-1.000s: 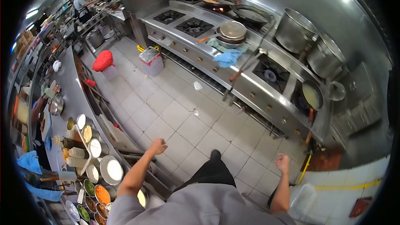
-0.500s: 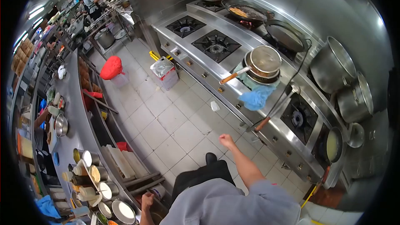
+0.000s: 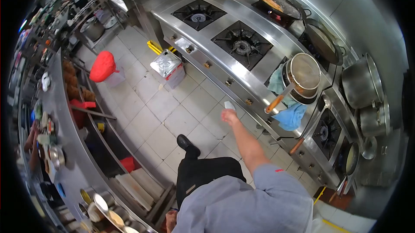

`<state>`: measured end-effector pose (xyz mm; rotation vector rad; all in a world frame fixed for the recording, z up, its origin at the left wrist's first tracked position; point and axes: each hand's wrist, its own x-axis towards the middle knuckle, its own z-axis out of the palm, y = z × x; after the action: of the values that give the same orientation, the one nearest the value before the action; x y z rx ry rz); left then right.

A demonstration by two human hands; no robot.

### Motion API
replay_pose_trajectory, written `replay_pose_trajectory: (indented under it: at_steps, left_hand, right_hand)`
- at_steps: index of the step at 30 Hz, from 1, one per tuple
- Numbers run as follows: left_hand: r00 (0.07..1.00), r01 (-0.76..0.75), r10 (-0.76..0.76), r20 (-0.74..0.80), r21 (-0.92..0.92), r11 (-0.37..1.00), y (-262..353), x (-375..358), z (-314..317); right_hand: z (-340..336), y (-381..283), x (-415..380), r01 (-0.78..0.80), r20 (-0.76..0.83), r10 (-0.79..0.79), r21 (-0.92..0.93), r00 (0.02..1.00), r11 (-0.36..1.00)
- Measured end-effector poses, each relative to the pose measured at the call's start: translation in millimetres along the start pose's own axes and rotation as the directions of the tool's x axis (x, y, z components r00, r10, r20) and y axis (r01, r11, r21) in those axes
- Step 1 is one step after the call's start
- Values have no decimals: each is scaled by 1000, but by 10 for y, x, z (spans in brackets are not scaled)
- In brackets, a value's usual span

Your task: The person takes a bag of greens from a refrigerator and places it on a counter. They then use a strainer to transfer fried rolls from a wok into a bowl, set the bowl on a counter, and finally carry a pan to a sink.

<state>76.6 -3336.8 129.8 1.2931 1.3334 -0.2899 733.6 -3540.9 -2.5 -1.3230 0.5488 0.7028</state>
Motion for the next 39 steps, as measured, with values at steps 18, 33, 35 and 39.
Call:
replay_pose_trajectory:
  at_steps: [18, 33, 35, 39]
  left_hand:
    - [997, 77, -76, -10, 56, 995, 1562, 1708, -1265]
    - [990, 139, -137, -21, 74, 988, 1833, 1932, -1356]
    - [994, 106, -106, -6, 95, 990, 1948, 1955, -1342]
    - [998, 66, -67, 13, 103, 993, 2146, 1956, -1305]
  right_hand:
    - [852, -876, 1345, 351, -596, -13, 456, 803, 818]
    - [827, -842, 1318, 390, -608, -50, 443, 793, 807]
    - [847, -867, 1289, 378, -617, -36, 434, 787, 818]
    - [855, -887, 1254, 358, -614, -21, 433, 789, 827]
